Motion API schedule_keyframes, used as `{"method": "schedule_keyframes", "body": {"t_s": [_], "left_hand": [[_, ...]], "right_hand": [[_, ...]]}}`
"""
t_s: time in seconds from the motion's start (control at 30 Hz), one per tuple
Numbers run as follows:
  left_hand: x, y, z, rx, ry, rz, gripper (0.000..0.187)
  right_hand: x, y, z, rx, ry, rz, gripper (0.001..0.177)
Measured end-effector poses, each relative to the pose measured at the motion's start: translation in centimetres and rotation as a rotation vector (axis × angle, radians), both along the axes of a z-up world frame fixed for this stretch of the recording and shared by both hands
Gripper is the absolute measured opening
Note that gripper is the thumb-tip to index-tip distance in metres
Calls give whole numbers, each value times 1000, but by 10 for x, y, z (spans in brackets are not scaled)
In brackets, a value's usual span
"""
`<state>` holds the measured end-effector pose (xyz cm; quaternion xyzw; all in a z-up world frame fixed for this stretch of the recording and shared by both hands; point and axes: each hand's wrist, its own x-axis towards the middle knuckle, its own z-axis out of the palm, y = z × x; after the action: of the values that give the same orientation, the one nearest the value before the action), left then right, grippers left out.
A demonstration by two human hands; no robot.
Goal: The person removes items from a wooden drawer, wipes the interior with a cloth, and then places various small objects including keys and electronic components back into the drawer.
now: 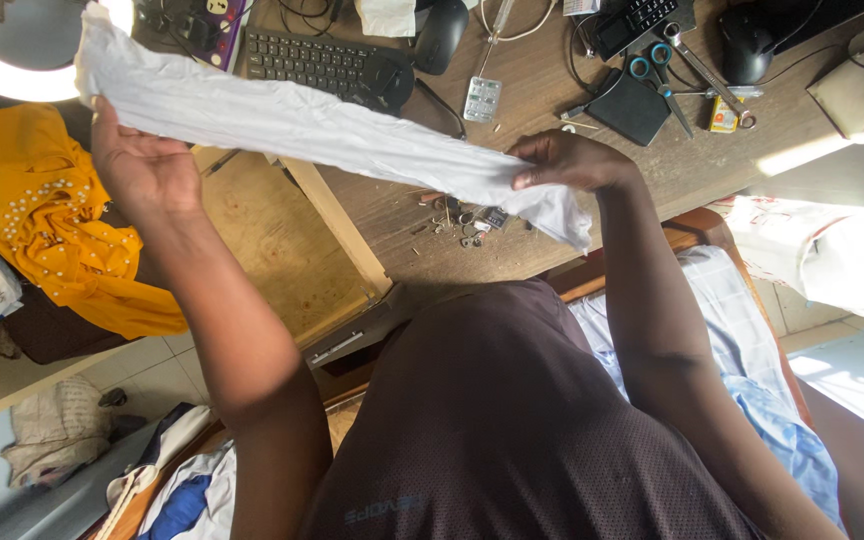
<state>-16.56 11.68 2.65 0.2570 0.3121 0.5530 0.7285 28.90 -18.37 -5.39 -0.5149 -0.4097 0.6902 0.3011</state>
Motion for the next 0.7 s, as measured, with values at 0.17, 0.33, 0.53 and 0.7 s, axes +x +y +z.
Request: {"method": "schedule_keyframes", "body": {"t_s": [0.17, 0.33, 0.53, 0.7], "left_hand": [[-41, 19, -3, -26, -99, 42, 37], [-90, 26, -12, -22, -145, 125, 34], [-124, 23, -38, -134, -171, 213, 37], [-125, 10, -43, -136, -184, 298, 40]], "right_hand": [[11, -9, -9, -170, -335, 47, 58], [29, -27, -42, -186, -206, -99, 64], [34, -41, -63, -149, 57, -243, 52], [31, -40, -63, -125, 328, -675, 25]]}}
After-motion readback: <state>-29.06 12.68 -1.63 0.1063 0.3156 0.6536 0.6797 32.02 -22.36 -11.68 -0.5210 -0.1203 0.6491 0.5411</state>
